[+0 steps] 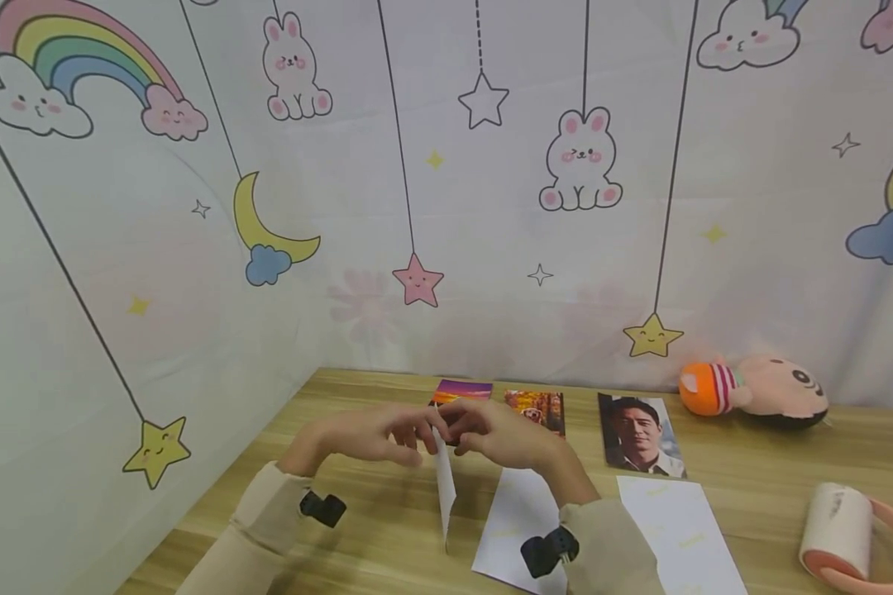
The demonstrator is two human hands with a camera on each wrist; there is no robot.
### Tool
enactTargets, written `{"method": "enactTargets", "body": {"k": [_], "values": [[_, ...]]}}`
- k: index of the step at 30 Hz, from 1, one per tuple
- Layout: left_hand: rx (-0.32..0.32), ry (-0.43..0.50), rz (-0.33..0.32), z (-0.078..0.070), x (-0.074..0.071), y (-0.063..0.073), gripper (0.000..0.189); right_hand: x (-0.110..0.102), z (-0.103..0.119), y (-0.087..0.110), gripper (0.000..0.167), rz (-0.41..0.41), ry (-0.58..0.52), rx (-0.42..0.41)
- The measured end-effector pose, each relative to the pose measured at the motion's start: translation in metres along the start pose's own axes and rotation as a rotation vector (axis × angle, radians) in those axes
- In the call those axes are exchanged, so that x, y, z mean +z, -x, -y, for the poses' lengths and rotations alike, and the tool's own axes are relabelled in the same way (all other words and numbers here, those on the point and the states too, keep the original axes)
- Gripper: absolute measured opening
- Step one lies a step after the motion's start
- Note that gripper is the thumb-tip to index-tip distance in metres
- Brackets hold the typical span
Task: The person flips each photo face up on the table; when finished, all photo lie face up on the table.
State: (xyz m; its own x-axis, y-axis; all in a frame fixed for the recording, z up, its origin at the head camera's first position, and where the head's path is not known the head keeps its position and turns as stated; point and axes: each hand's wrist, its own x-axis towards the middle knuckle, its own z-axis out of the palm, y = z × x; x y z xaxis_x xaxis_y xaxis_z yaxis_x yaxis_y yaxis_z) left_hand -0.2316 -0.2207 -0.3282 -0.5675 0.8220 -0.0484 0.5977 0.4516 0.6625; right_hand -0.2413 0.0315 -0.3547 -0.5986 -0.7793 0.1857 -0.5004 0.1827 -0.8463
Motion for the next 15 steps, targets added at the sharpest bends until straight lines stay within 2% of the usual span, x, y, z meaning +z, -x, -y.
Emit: {"method": "enactTargets", "body": {"k": [5,9,15], "values": [[-0.011,0.039,-0.023,0.002,-0.008,0.006,0.023,0.001,-0.002,-0.001,0.046,0.02,0.017,0.004],[-0.083,0.025,-0.033,0.0,-0.013,0.013,0.018,0.004,-0.002,-0.001,0.049,0.063,0.048,0.063],[-0.17,-0.053,-0.029,0.003,-0.015,0.017,0.02,0.007,-0.003,0.002,0.053,0.194,0.057,0.156]]}}
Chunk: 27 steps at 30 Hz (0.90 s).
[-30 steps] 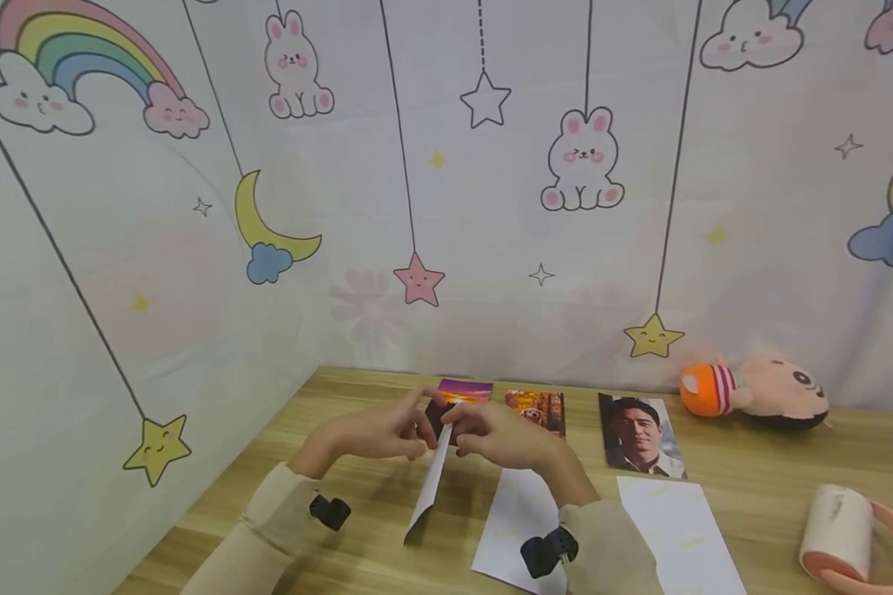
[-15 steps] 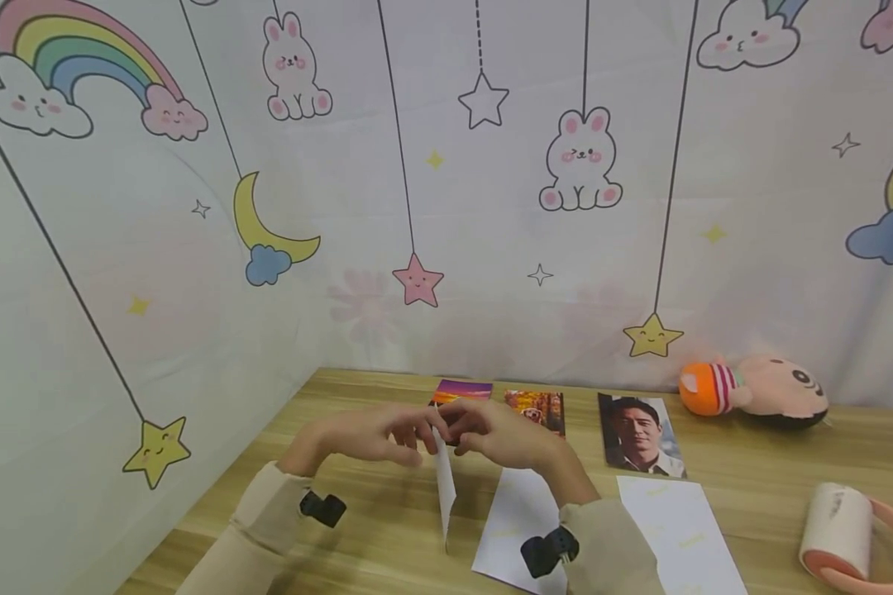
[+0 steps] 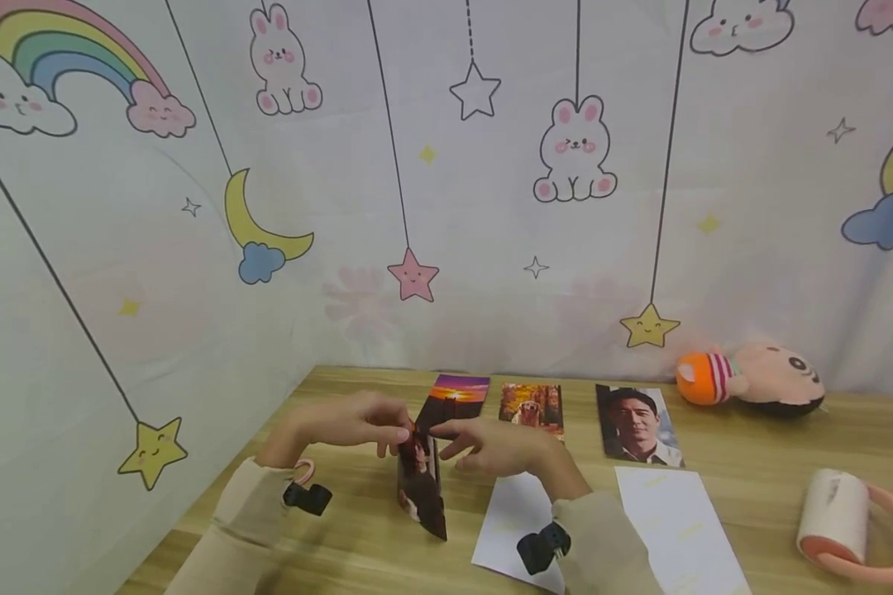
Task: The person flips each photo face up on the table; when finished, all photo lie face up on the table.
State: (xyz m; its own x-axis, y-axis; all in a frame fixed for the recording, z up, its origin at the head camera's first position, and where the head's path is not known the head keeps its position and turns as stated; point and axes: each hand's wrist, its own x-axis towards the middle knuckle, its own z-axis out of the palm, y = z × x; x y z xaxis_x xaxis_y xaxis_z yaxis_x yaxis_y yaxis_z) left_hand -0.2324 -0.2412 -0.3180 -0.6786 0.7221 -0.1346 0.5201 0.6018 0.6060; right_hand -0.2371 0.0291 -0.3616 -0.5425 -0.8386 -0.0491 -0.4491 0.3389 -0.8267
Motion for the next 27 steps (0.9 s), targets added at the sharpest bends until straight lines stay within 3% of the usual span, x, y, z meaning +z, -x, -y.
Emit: {"method": "enactTargets", "body": {"k": [8,12,18,27], "values": [[-0.1,-0.109,0.088,0.008,0.007,-0.006,0.016,0.004,0.0,-0.002,0.048,0.088,0.12,0.125],[-0.172,-0.114,0.136,0.01,0.012,-0.009,0.003,0.002,-0.001,-0.003,0.045,0.106,0.17,0.142],[-0.225,-0.1,0.184,0.011,0.015,-0.017,0.013,-0.004,-0.001,0.002,0.044,0.1,0.182,0.169],[-0.325,-0.136,0.203,0.009,0.02,-0.021,0.023,-0.001,-0.001,0.001,0.042,0.083,0.172,0.145]]}}
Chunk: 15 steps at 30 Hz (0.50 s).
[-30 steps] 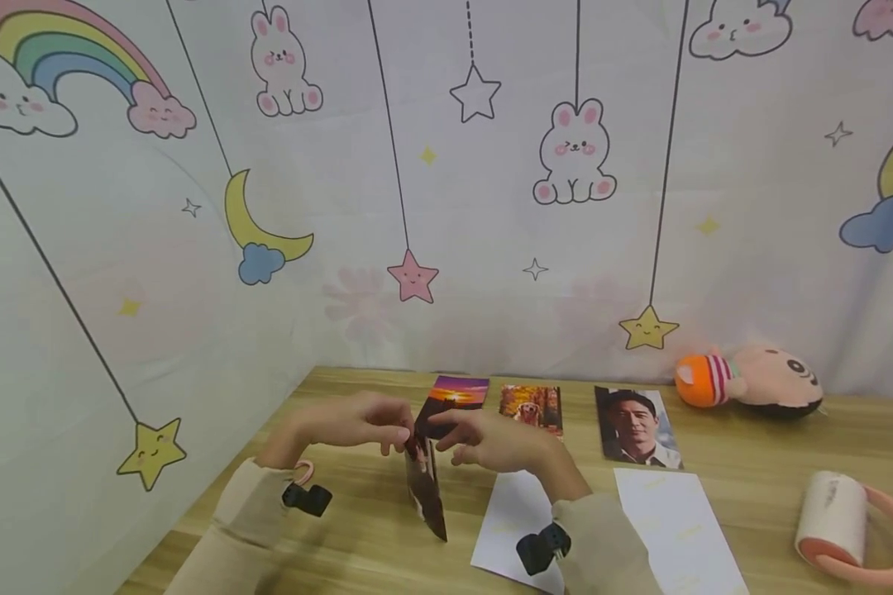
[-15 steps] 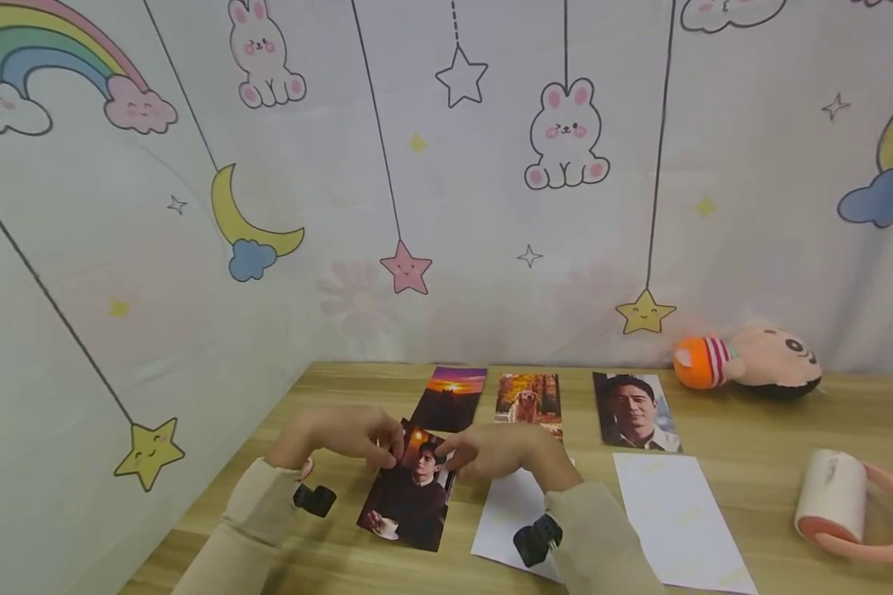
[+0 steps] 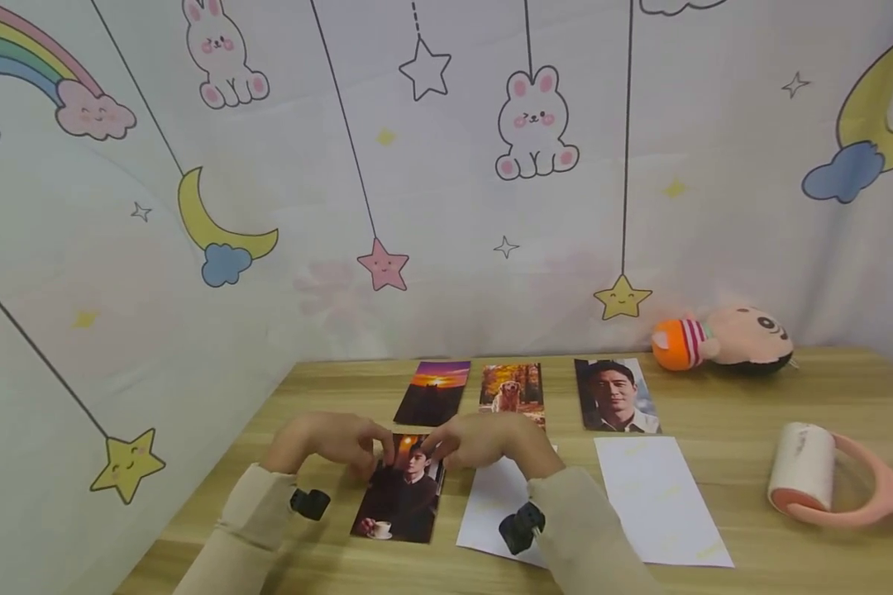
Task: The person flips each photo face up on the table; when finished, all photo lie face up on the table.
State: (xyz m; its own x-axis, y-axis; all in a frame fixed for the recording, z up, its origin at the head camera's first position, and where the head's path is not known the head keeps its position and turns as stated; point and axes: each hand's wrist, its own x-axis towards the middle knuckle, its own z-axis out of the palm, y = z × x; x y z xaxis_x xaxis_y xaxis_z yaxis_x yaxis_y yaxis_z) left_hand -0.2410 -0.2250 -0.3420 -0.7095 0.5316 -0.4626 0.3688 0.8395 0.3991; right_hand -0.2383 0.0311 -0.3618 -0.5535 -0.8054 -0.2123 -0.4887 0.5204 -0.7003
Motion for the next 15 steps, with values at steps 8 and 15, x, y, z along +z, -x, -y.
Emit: {"method": "enactTargets", "body": {"k": [8,15], "values": [[0.015,-0.015,0.003,-0.028,0.0,-0.023,0.02,-0.007,-0.016,0.026,0.038,-0.036,-0.009,-0.001],[0.026,-0.034,0.013,-0.051,-0.004,-0.038,0.021,-0.019,-0.035,0.057,0.038,-0.083,-0.014,-0.026]]}}
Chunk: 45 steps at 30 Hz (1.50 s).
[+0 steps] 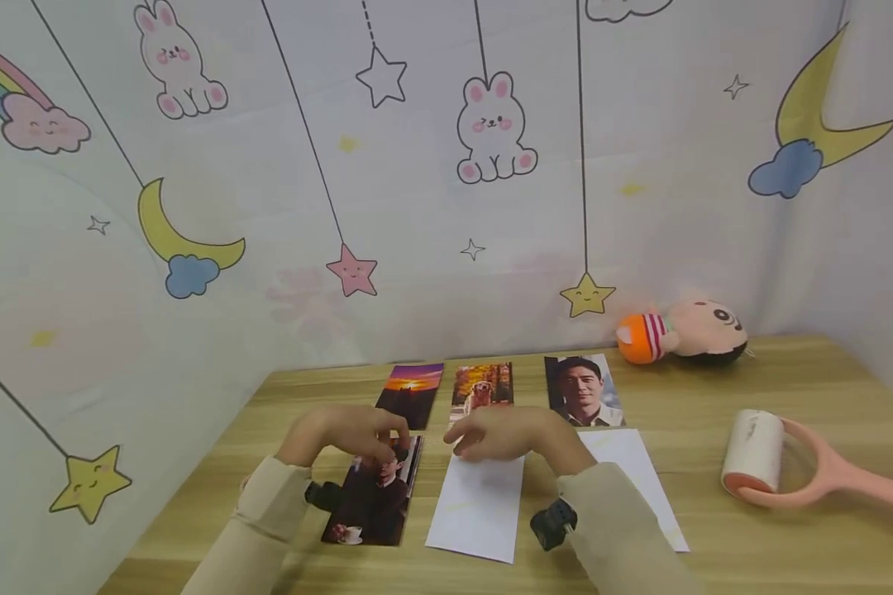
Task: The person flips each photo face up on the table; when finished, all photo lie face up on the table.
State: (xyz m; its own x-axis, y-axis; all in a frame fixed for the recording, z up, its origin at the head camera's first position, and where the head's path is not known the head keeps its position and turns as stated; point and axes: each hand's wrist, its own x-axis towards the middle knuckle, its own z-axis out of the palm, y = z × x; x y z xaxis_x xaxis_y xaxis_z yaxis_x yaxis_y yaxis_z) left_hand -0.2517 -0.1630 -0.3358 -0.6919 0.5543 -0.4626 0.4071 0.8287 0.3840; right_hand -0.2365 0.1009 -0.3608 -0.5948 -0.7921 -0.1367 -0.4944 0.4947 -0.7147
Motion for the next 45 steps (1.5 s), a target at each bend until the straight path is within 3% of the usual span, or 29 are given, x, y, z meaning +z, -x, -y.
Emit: {"method": "enactTargets", "body": {"k": [8,16,23,30,34,38,45], "values": [[0.04,0.05,0.022,-0.018,-0.002,-0.012,0.021,-0.014,-0.021,0.041,0.039,-0.065,-0.048,0.035],[0.099,-0.039,0.02,-0.038,-0.001,-0.032,0.02,-0.022,-0.034,0.072,0.036,-0.094,-0.037,0.086],[0.103,-0.053,0.017,-0.045,0.001,-0.046,0.012,-0.02,-0.038,0.079,0.036,-0.111,-0.084,0.146],[0.128,-0.063,0.014,-0.051,0.009,-0.06,0.011,-0.02,-0.037,0.08,0.036,-0.11,-0.078,0.123],[0.097,-0.116,-0.006,-0.054,0.007,-0.059,0.013,-0.019,-0.033,0.072,0.035,-0.111,-0.023,0.104],[0.063,-0.174,-0.03,-0.054,0.005,-0.057,0.018,-0.018,-0.029,0.068,0.035,-0.098,0.018,0.137],[0.017,-0.196,-0.025,-0.048,0.014,-0.056,0.021,-0.012,-0.029,0.066,0.032,-0.069,-0.002,0.163]]}}
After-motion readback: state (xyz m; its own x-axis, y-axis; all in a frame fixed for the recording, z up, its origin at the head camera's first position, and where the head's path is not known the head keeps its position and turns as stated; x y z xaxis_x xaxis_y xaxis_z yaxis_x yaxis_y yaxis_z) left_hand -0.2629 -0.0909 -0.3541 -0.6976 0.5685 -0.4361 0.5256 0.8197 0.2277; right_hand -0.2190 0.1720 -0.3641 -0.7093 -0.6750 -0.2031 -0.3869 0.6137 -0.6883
